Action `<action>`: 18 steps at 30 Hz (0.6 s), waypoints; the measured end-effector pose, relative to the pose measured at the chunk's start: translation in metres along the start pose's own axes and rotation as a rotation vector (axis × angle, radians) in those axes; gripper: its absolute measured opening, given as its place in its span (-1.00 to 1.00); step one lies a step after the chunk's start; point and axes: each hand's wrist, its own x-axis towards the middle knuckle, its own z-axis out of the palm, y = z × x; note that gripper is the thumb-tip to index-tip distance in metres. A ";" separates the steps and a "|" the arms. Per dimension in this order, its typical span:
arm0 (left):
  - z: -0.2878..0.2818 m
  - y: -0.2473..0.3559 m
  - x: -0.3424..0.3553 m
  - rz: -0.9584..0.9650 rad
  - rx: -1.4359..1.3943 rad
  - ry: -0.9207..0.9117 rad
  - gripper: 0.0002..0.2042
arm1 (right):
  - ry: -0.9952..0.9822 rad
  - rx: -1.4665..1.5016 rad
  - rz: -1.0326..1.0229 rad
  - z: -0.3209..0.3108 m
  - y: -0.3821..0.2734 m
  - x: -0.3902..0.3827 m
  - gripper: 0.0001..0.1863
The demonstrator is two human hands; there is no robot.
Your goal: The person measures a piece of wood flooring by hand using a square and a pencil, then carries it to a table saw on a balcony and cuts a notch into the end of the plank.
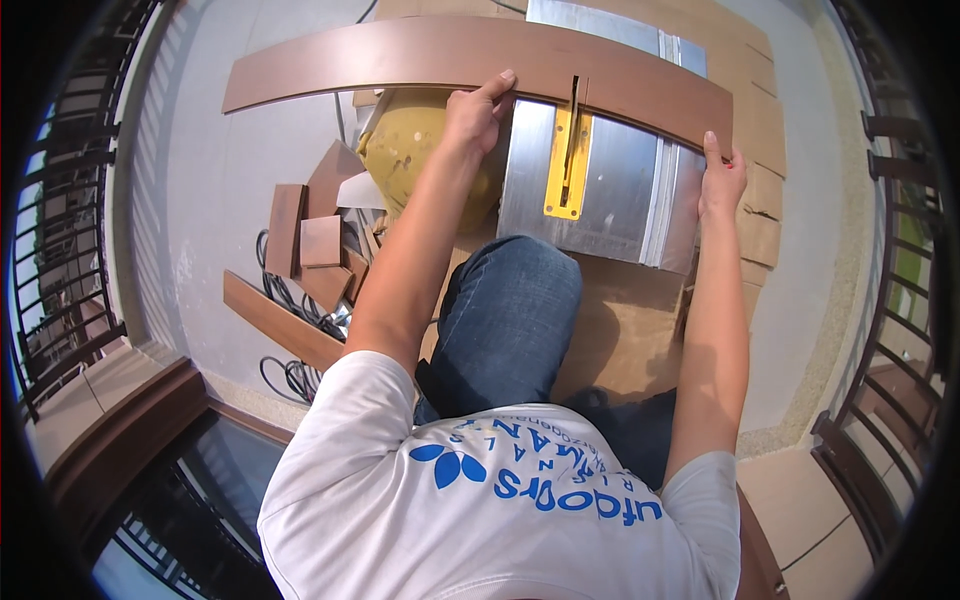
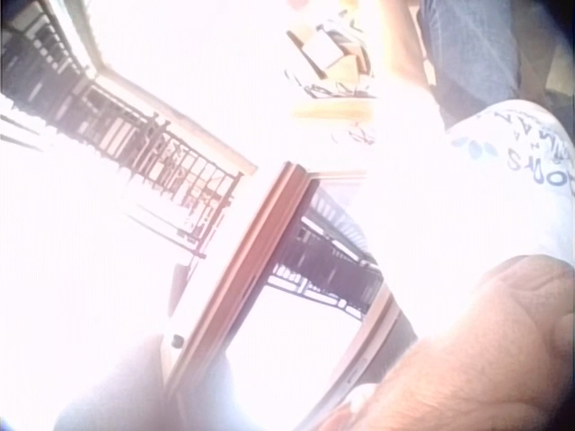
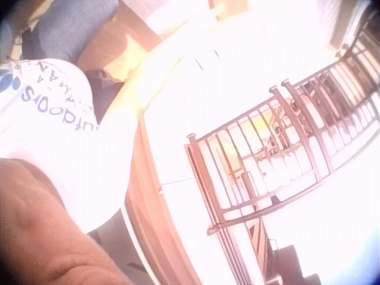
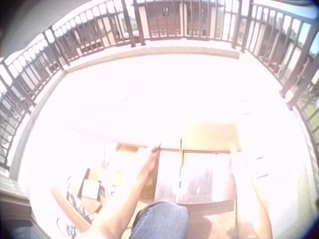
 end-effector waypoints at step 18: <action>-0.008 -0.005 -0.024 0.010 -0.014 0.041 -0.80 | 0.037 0.017 -0.007 -0.005 -0.003 -0.024 -0.36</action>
